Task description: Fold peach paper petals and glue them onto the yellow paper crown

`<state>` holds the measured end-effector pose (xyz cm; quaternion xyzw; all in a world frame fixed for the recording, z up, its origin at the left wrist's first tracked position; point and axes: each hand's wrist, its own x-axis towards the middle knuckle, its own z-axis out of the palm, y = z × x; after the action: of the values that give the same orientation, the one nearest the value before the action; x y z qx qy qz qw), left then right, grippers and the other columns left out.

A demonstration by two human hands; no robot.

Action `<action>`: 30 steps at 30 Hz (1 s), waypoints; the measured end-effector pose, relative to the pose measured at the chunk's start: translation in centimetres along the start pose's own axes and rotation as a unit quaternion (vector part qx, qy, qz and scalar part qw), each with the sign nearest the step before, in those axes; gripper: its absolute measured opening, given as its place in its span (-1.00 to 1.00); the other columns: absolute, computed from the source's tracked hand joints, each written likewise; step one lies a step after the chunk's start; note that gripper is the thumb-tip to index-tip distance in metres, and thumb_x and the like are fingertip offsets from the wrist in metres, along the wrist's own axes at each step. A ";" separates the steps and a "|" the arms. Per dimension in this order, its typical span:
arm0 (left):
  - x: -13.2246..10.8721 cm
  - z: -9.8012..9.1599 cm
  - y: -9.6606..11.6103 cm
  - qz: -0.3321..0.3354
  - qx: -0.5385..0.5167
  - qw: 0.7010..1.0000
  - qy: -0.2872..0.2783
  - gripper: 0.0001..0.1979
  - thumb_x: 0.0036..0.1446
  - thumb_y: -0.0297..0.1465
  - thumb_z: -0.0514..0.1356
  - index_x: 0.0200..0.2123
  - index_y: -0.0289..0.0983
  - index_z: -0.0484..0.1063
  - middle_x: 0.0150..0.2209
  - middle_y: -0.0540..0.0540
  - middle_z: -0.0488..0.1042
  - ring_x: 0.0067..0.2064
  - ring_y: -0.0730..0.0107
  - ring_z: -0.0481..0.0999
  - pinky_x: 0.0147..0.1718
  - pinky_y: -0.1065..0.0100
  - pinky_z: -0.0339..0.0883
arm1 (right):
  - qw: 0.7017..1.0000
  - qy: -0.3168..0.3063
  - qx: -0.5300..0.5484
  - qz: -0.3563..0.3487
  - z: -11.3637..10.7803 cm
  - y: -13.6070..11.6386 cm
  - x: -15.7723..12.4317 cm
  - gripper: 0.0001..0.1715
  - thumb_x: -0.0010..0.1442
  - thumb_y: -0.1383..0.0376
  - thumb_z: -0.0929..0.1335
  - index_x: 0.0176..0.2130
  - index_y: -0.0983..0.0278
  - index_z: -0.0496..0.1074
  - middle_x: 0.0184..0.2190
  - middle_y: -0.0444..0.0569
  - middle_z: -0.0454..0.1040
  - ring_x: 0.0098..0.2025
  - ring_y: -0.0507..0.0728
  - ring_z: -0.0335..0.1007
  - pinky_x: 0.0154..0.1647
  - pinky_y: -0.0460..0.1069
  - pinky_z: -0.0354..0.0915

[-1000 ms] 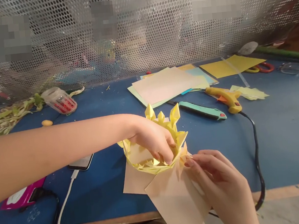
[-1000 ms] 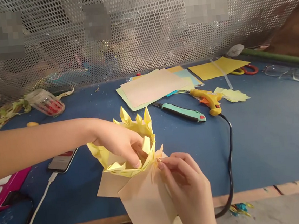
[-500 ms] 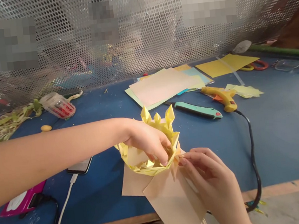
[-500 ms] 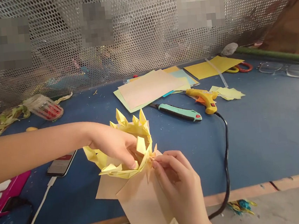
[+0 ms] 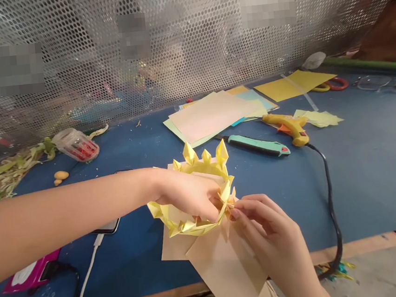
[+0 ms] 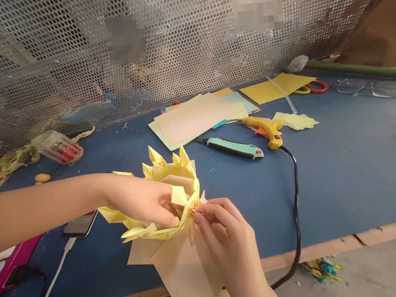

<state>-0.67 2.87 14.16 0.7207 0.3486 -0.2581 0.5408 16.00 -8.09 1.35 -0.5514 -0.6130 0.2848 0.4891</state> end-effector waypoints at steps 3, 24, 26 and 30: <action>-0.7 0.4 0.1 -0.024 0.017 0.999 0.029 -0.87 0.02 -0.38 0.14 -0.45 -0.18 0.18 -0.44 0.08 0.18 -0.39 0.37 0.24 -0.42 0.35 0.14 | 0.999 0.023 -0.027 -0.034 0.3 -0.4 -0.1 -0.83 0.30 0.22 0.37 -0.31 0.19 0.53 -0.30 0.00 0.55 -0.33 0.10 0.51 -0.41 -0.09 0.46; -5.0 4.5 -2.1 0.150 -0.217 0.958 0.113 -0.67 0.36 -0.34 0.09 0.13 -0.19 0.46 0.08 -0.11 0.56 0.09 0.30 0.54 0.02 0.35 0.42 | 0.967 0.120 0.226 0.018 0.4 -2.4 -1.7 -0.77 0.18 0.29 0.48 -0.26 0.12 0.33 -0.38 -0.19 0.29 -0.50 -0.04 0.30 -0.52 -0.14 0.37; -5.1 5.1 -2.4 0.170 -0.301 0.934 0.085 -0.66 0.39 -0.40 0.08 0.17 -0.19 0.44 0.11 -0.11 0.55 0.14 0.32 0.53 0.10 0.34 0.38 | 0.954 0.080 0.276 0.083 0.4 -2.1 -1.6 -0.71 0.17 0.18 0.49 -0.28 0.12 0.29 -0.38 -0.21 0.26 -0.49 -0.03 0.29 -0.52 -0.14 0.36; -5.2 5.7 -2.9 0.195 -0.356 0.912 0.058 -0.59 0.38 -0.52 0.12 0.25 -0.15 0.35 0.25 -0.13 0.45 0.29 0.25 0.40 0.25 0.22 0.26 | 0.911 -0.002 0.358 0.205 0.3 -0.9 -1.8 -0.59 0.15 0.04 0.48 -0.24 0.12 0.22 -0.33 -0.17 0.30 -0.38 0.04 0.39 -0.41 -0.08 0.42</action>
<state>-6.18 -3.32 14.72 0.5477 0.3006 0.0354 0.7800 15.18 -9.95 1.55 -0.4525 -0.3448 0.5796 0.5835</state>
